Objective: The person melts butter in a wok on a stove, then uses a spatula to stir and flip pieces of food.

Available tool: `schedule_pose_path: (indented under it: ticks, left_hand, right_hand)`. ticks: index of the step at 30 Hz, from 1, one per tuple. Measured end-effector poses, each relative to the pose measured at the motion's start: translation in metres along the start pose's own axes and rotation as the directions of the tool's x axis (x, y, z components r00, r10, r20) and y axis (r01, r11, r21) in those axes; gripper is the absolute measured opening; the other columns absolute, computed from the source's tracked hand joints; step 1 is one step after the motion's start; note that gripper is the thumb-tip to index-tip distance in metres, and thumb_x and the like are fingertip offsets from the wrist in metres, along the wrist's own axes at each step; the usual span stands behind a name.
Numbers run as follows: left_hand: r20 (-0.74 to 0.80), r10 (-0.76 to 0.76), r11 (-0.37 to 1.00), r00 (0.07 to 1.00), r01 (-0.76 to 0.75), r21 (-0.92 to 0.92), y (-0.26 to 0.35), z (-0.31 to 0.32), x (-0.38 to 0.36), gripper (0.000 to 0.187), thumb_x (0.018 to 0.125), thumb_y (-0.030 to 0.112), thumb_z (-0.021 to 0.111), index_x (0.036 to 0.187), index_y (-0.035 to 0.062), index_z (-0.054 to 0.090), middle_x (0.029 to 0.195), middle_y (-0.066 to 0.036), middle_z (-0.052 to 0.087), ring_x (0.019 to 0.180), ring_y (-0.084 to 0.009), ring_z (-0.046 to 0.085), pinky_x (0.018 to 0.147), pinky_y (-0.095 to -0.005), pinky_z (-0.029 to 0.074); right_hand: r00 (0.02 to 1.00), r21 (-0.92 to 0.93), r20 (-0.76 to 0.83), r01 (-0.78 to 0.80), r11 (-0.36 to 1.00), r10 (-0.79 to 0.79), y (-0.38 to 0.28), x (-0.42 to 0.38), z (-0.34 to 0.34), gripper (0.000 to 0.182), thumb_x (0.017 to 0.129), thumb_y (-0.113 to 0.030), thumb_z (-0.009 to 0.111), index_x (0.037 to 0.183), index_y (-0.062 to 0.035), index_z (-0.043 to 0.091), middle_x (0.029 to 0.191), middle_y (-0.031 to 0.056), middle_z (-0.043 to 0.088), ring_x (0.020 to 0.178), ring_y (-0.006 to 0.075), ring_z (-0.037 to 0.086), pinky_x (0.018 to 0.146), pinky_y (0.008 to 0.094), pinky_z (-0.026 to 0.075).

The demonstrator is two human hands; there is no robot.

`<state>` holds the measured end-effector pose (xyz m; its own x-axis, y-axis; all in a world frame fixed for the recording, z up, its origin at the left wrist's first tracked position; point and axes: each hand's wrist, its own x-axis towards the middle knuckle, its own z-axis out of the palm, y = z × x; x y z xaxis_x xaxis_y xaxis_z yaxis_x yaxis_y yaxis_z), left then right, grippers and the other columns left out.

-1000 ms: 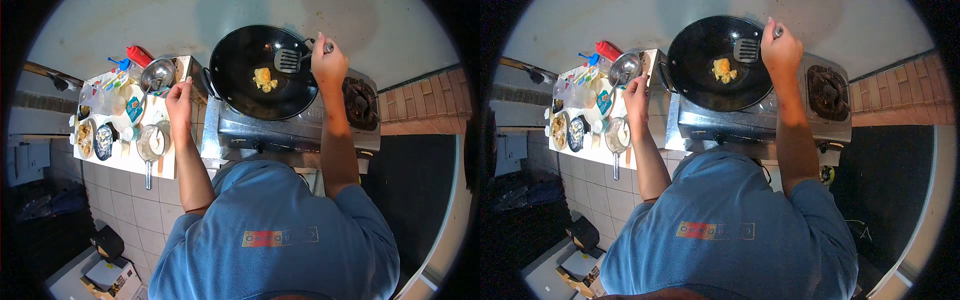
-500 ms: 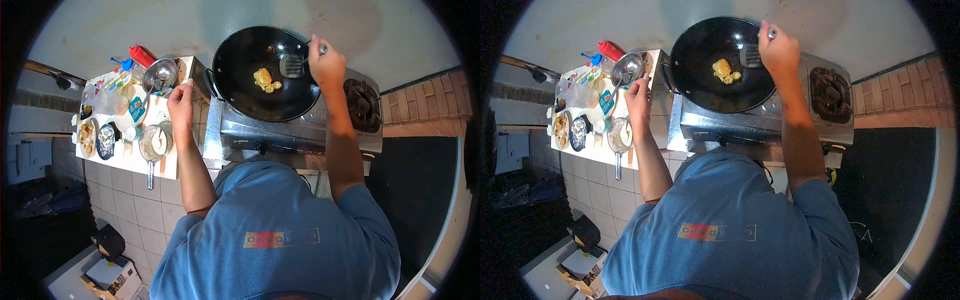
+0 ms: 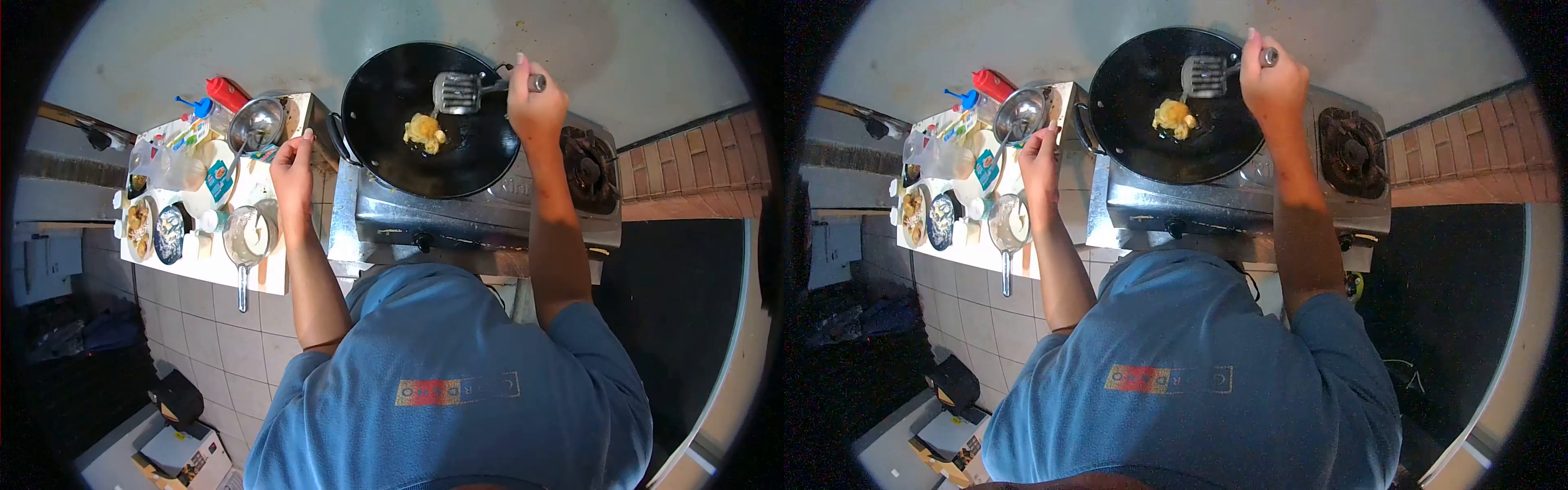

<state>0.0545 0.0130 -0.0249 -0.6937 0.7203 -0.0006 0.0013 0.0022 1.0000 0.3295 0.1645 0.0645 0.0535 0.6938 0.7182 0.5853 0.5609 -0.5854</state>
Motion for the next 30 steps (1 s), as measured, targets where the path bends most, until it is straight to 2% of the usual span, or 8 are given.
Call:
schedule_pose_path:
  ticks: [3,10,12,19,22,24,28,30]
  left_hand:
    - [0.004,-0.005,1.000,1.000,0.005,0.020,0.001,-0.001,0.000,0.021,0.086,0.026,0.062,0.083,0.0050,0.064,0.067,0.008,0.049,0.058,-0.0016,0.035,0.053,-0.0183,0.026]
    - [0.005,0.001,1.000,1.000,-0.001,-0.005,0.002,0.002,-0.001,0.021,0.086,0.026,0.063,0.081,0.0059,0.064,0.065,0.009,0.049,0.057,-0.0012,0.035,0.052,-0.0181,0.026]
    - [0.007,0.006,1.000,1.000,-0.006,0.002,0.001,0.000,-0.001,0.021,0.086,0.027,0.063,0.082,0.0059,0.064,0.065,0.009,0.049,0.057,-0.0011,0.035,0.052,-0.0179,0.026]
    - [-0.022,-0.034,0.999,0.999,0.033,-0.016,0.002,-0.002,-0.002,0.021,0.085,0.023,0.064,0.080,0.0027,0.064,0.071,0.005,0.054,0.066,-0.0035,0.041,0.060,-0.0188,0.031]
    - [-0.002,-0.033,0.999,0.999,0.033,-0.010,0.006,0.000,-0.003,0.021,0.085,0.024,0.064,0.080,0.0028,0.064,0.071,0.006,0.054,0.066,-0.0036,0.041,0.060,-0.0187,0.031]
    - [-0.005,-0.035,0.999,0.999,0.035,-0.022,0.006,0.001,-0.003,0.022,0.085,0.024,0.064,0.080,0.0029,0.064,0.071,0.006,0.054,0.066,-0.0036,0.041,0.060,-0.0186,0.031]
    - [-0.011,-0.057,0.998,0.998,0.057,0.001,0.004,-0.002,-0.002,0.022,0.085,0.024,0.064,0.081,0.0031,0.064,0.071,0.006,0.054,0.066,-0.0035,0.041,0.061,-0.0181,0.032]
    - [-0.013,-0.055,0.998,0.998,0.055,0.002,0.005,-0.003,-0.001,0.022,0.085,0.025,0.064,0.081,0.0033,0.064,0.071,0.006,0.054,0.066,-0.0035,0.041,0.061,-0.0180,0.031]
  right_hand:
    - [0.994,-0.096,0.049,0.103,0.990,-0.099,0.001,-0.001,0.001,0.032,0.085,-0.024,0.057,0.062,-0.0032,0.053,0.054,0.0178,0.051,0.053,0.0399,0.051,0.048,0.0438,0.040]
    - [0.995,-0.075,0.101,0.030,0.997,-0.022,0.005,-0.006,0.005,0.031,0.085,-0.024,0.057,0.062,-0.0034,0.053,0.054,0.0175,0.051,0.053,0.0391,0.052,0.049,0.0427,0.041]
    - [0.985,-0.118,0.147,0.109,0.987,-0.091,0.011,-0.007,0.008,0.032,0.085,-0.025,0.058,0.062,-0.0037,0.052,0.055,0.0171,0.051,0.053,0.0390,0.051,0.048,0.0419,0.040]
    - [0.986,-0.074,0.112,0.133,0.988,-0.124,0.012,0.010,0.006,0.033,0.085,-0.027,0.058,0.064,-0.0030,0.052,0.056,0.0180,0.051,0.053,0.0391,0.050,0.048,0.0407,0.039]
    - [0.944,-0.040,0.275,0.199,0.979,-0.181,0.012,0.015,0.006,0.032,0.086,-0.028,0.057,0.066,-0.0030,0.054,0.057,0.0183,0.051,0.055,0.0391,0.051,0.049,0.0414,0.040]
    - [0.985,0.016,0.166,0.052,0.999,-0.054,0.008,0.018,0.004,0.033,0.086,-0.029,0.056,0.066,-0.0030,0.053,0.057,0.0177,0.050,0.055,0.0396,0.050,0.050,0.0423,0.040]
    - [0.982,-0.039,0.177,0.075,0.996,-0.067,0.008,0.015,0.007,0.034,0.087,-0.030,0.056,0.066,-0.0031,0.053,0.057,0.0176,0.050,0.056,0.0399,0.050,0.051,0.0426,0.039]
    - [0.946,-0.062,0.311,0.118,0.991,-0.093,0.011,0.018,0.007,0.033,0.086,-0.029,0.056,0.067,-0.0034,0.054,0.058,0.0179,0.051,0.056,0.0400,0.050,0.051,0.0425,0.040]
